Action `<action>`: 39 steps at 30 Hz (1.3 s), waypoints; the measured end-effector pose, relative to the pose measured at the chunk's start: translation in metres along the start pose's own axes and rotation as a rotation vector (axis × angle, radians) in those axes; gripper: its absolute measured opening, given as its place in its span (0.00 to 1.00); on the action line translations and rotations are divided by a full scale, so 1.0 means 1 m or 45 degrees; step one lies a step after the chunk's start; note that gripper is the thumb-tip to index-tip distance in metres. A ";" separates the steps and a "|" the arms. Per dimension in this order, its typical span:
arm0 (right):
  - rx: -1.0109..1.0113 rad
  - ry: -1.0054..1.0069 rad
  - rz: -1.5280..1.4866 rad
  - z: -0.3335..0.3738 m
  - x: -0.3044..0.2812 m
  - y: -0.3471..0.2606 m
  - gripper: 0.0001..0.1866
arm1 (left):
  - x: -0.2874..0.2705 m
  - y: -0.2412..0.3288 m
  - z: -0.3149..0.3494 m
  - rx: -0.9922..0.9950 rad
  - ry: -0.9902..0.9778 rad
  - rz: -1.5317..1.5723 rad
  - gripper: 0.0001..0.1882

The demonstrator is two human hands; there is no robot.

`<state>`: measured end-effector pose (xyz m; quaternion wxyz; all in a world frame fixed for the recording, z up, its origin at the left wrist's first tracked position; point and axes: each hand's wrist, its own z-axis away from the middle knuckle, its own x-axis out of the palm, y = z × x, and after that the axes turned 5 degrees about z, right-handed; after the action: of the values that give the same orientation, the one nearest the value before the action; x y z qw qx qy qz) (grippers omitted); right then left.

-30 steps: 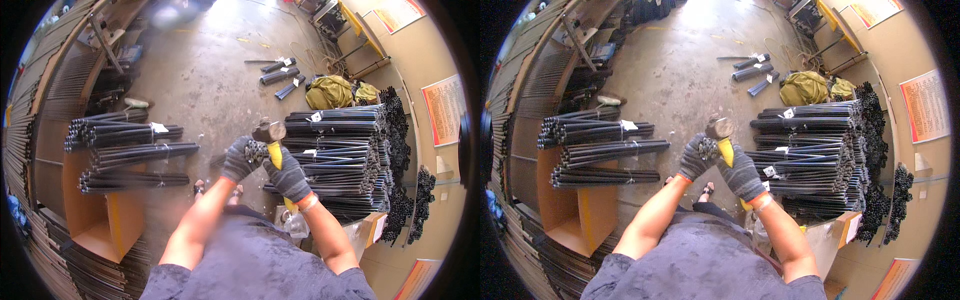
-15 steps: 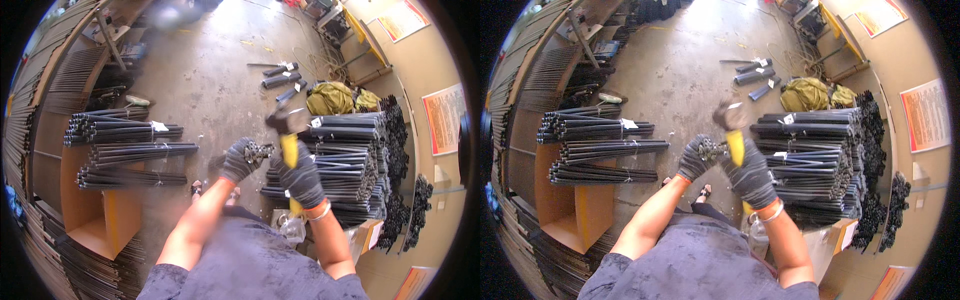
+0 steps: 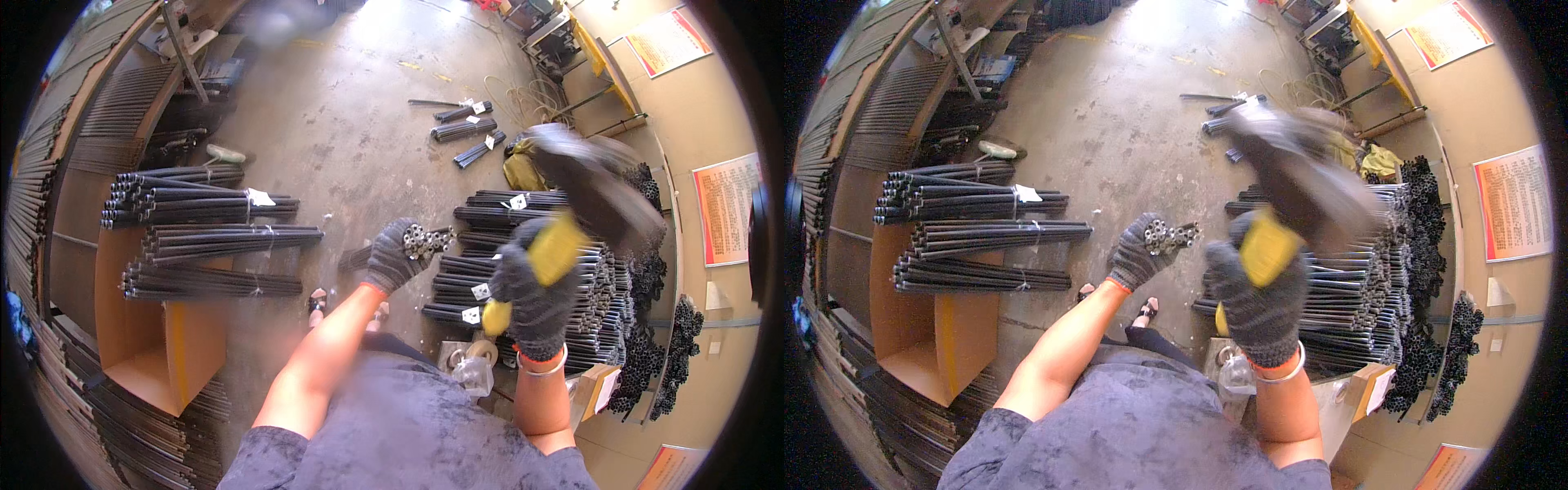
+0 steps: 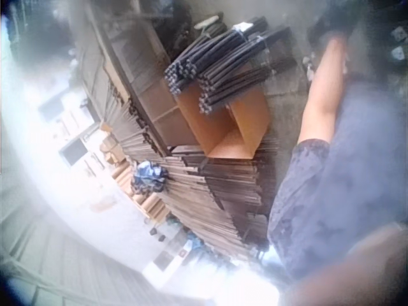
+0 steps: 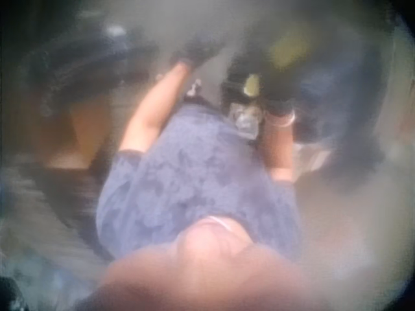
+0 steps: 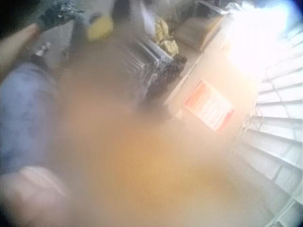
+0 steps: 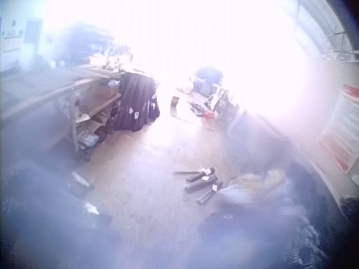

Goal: The person picks up bundles of metal pipes and uses a hammer to tap the ends of the pipes.

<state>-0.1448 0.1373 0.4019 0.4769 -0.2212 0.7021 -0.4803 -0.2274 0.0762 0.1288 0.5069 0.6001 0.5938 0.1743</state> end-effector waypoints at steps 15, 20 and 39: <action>-0.145 0.129 -0.245 0.011 0.002 0.048 0.06 | -0.006 0.012 -0.013 -0.077 0.100 0.264 0.14; 0.295 -0.470 0.364 0.018 0.004 0.111 0.14 | 0.003 0.005 -0.008 0.021 0.007 0.055 0.18; -0.216 0.178 -0.175 0.031 0.008 0.059 0.07 | 0.005 0.006 -0.009 -0.148 -0.098 0.090 0.22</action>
<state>-0.1120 0.1427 0.3432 0.3724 -0.2745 0.7549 -0.4649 -0.2299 0.0852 0.1358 0.5569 0.5965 0.5411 0.2032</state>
